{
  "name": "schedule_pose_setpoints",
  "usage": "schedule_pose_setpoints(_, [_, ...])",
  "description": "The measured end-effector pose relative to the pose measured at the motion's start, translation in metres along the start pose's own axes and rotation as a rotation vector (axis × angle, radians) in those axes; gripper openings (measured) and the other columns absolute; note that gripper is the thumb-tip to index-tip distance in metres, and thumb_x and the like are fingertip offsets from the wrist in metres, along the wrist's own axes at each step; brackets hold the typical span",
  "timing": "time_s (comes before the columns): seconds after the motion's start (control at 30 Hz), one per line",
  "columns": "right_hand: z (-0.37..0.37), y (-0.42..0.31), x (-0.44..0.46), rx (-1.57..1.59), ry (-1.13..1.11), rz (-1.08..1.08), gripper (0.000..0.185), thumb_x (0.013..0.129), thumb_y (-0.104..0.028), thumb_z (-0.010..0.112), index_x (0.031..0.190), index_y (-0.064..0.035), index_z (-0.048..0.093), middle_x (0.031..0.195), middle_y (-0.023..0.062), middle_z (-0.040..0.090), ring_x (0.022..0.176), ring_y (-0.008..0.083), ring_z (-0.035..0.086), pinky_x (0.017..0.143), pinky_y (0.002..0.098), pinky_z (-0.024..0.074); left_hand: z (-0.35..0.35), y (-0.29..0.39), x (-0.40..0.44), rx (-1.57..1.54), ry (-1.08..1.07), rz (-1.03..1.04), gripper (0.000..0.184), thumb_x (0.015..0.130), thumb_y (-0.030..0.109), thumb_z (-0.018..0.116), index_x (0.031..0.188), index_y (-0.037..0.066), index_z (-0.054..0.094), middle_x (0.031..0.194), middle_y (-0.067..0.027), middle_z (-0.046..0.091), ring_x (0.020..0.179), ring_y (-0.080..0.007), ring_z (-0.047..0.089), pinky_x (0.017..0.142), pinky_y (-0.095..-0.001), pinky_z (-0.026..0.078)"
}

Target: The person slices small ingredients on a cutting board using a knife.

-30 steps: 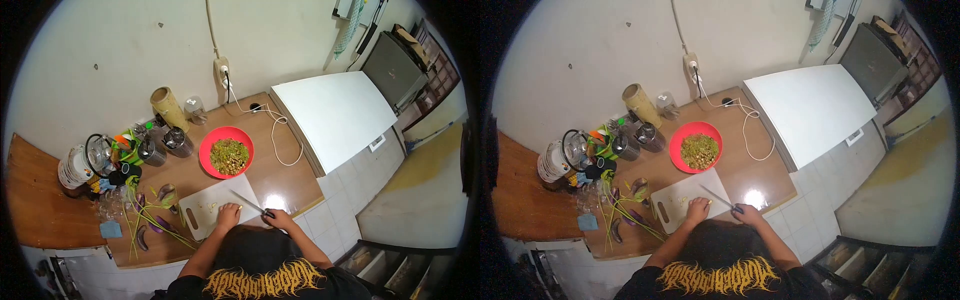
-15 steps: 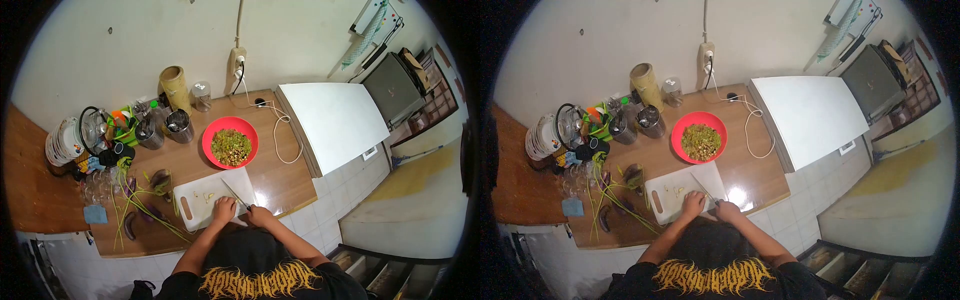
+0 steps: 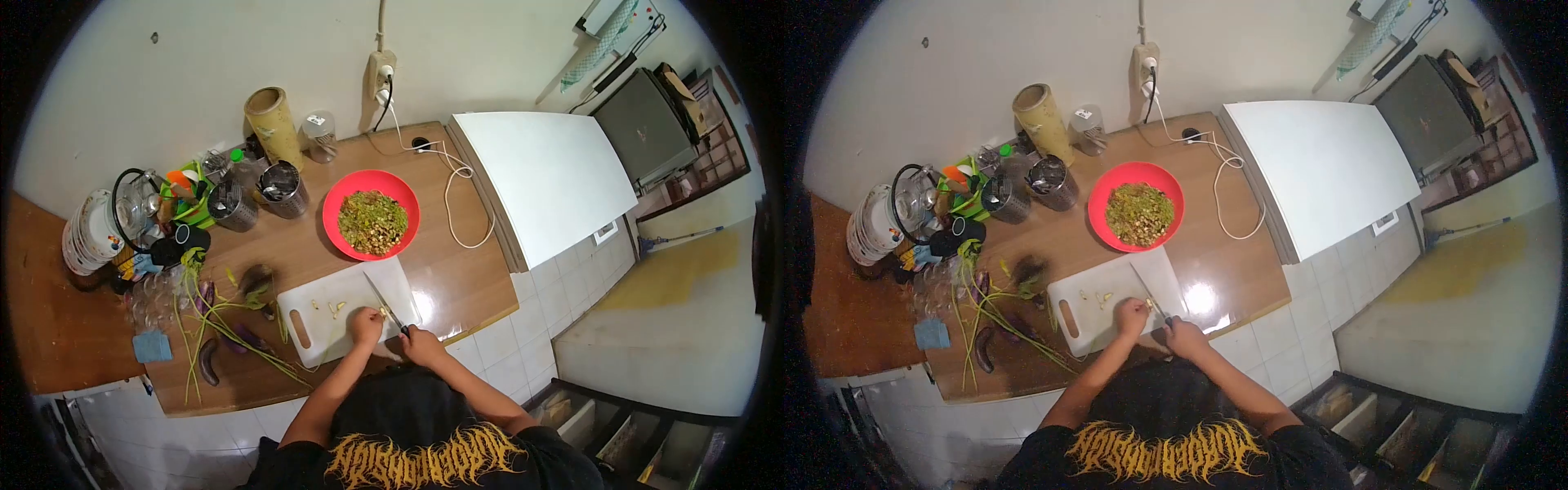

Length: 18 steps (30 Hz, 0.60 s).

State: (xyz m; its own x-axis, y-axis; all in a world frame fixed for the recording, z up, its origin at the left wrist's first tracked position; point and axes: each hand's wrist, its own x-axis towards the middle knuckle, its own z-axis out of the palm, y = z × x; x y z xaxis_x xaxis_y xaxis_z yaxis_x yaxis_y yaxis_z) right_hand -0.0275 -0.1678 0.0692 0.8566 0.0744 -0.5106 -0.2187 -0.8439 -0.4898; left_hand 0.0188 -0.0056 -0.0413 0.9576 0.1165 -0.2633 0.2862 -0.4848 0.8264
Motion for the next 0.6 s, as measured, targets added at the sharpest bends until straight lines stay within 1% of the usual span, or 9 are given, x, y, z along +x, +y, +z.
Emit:
schedule_pose_setpoints(0.03, [0.001, -0.001, -0.001, 0.001, -0.002, -0.001, 0.039, 0.101, -0.032, 0.052, 0.107, 0.0058, 0.058, 0.088, 0.0318, 0.068, 0.088, 0.0502, 0.067, 0.082, 0.0574, 0.0529, 0.003, -0.004, 0.002, -0.005, 0.008, 0.002, 0.017, 0.083, 0.017, 0.071, 0.089, 0.002, 0.074, 0.08, -0.0159, 0.074, 0.073, -0.0267, 0.073, 0.07, -0.0375, 0.057])
schedule_pose_setpoints(0.07, [0.001, -0.001, -0.003, 0.006, 0.0, 0.005, 0.039, 0.101, -0.032, 0.052, 0.107, 0.0058, 0.058, 0.088, 0.0318, 0.068, 0.088, 0.0502, 0.067, 0.082, 0.0574, 0.0529, 0.006, -0.008, 0.003, -0.002, 0.001, 0.003, 0.017, 0.083, 0.017, 0.071, 0.089, 0.002, 0.074, 0.08, -0.0159, 0.074, 0.073, -0.0267, 0.073, 0.07, -0.0375, 0.057])
schedule_pose_setpoints(0.13, [0.002, -0.003, -0.006, 0.013, 0.044, -0.016, 0.041, 0.103, -0.037, 0.051, 0.102, 0.0031, 0.058, 0.086, 0.0304, 0.068, 0.085, 0.0502, 0.067, 0.077, 0.0578, 0.0525, 0.01, -0.014, 0.005, -0.041, -0.007, 0.001, 0.015, 0.085, 0.013, 0.07, 0.091, 0.0, 0.074, 0.079, -0.0152, 0.074, 0.071, -0.0237, 0.073, 0.069, -0.0347, 0.057])
schedule_pose_setpoints(0.23, [-0.003, -0.008, -0.012, 0.008, 0.01, 0.035, 0.041, 0.104, -0.037, 0.049, 0.102, 0.0037, 0.057, 0.088, 0.0308, 0.068, 0.086, 0.0503, 0.067, 0.079, 0.0574, 0.0528, 0.01, -0.008, 0.004, -0.081, -0.042, -0.035, 0.011, 0.087, 0.009, 0.069, 0.091, 0.0, 0.072, 0.077, -0.0135, 0.074, 0.068, -0.0211, 0.072, 0.068, -0.0339, 0.057])
schedule_pose_setpoints(0.27, [-0.004, -0.01, -0.012, 0.008, 0.013, 0.036, 0.041, 0.104, -0.037, 0.049, 0.102, 0.0037, 0.057, 0.088, 0.0308, 0.068, 0.086, 0.0503, 0.067, 0.079, 0.0574, 0.0528, 0.008, -0.004, 0.004, -0.082, -0.043, -0.032, 0.011, 0.087, 0.009, 0.069, 0.091, 0.0, 0.072, 0.077, -0.0135, 0.074, 0.068, -0.0211, 0.072, 0.068, -0.0339, 0.057])
schedule_pose_setpoints(0.33, [0.001, -0.008, -0.011, -0.005, -0.014, 0.047, 0.042, 0.104, -0.036, 0.048, 0.104, 0.0046, 0.056, 0.089, 0.0315, 0.069, 0.087, 0.05, 0.067, 0.079, 0.0573, 0.0531, 0.009, -0.004, 0.005, -0.142, -0.115, -0.096, 0.015, 0.088, 0.013, 0.067, 0.093, -0.001, 0.072, 0.082, -0.0155, 0.075, 0.075, -0.0264, 0.073, 0.071, -0.0368, 0.056])
schedule_pose_setpoints(0.43, [0.008, -0.005, -0.009, 0.004, -0.013, 0.056, 0.042, 0.105, -0.035, 0.047, 0.105, 0.0053, 0.055, 0.089, 0.0319, 0.069, 0.087, 0.0499, 0.068, 0.079, 0.0577, 0.053, 0.014, -0.014, 0.006, -0.238, -0.107, -0.061, 0.015, 0.088, 0.012, 0.068, 0.093, -0.002, 0.071, 0.08, -0.0149, 0.075, 0.073, -0.0246, 0.072, 0.069, -0.0358, 0.056])
schedule_pose_setpoints(0.57, [0.013, -0.002, -0.01, 0.016, -0.008, 0.058, 0.041, 0.105, -0.035, 0.046, 0.105, 0.0054, 0.054, 0.088, 0.0319, 0.069, 0.086, 0.0501, 0.068, 0.078, 0.0579, 0.0531, 0.016, -0.018, 0.005, -0.255, -0.117, -0.083, 0.015, 0.088, 0.012, 0.068, 0.094, -0.002, 0.071, 0.08, -0.0155, 0.075, 0.073, -0.0243, 0.072, 0.068, -0.0358, 0.056])
schedule_pose_setpoints(0.6, [0.014, -0.001, -0.011, 0.017, -0.005, 0.04, 0.041, 0.105, -0.035, 0.046, 0.105, 0.0054, 0.054, 0.088, 0.0318, 0.069, 0.085, 0.05, 0.068, 0.078, 0.0576, 0.0533, 0.014, -0.015, 0.005, -0.21, -0.111, -0.058, 0.015, 0.088, 0.012, 0.068, 0.094, -0.002, 0.071, 0.081, -0.0158, 0.075, 0.073, -0.0245, 0.072, 0.068, -0.0359, 0.056])
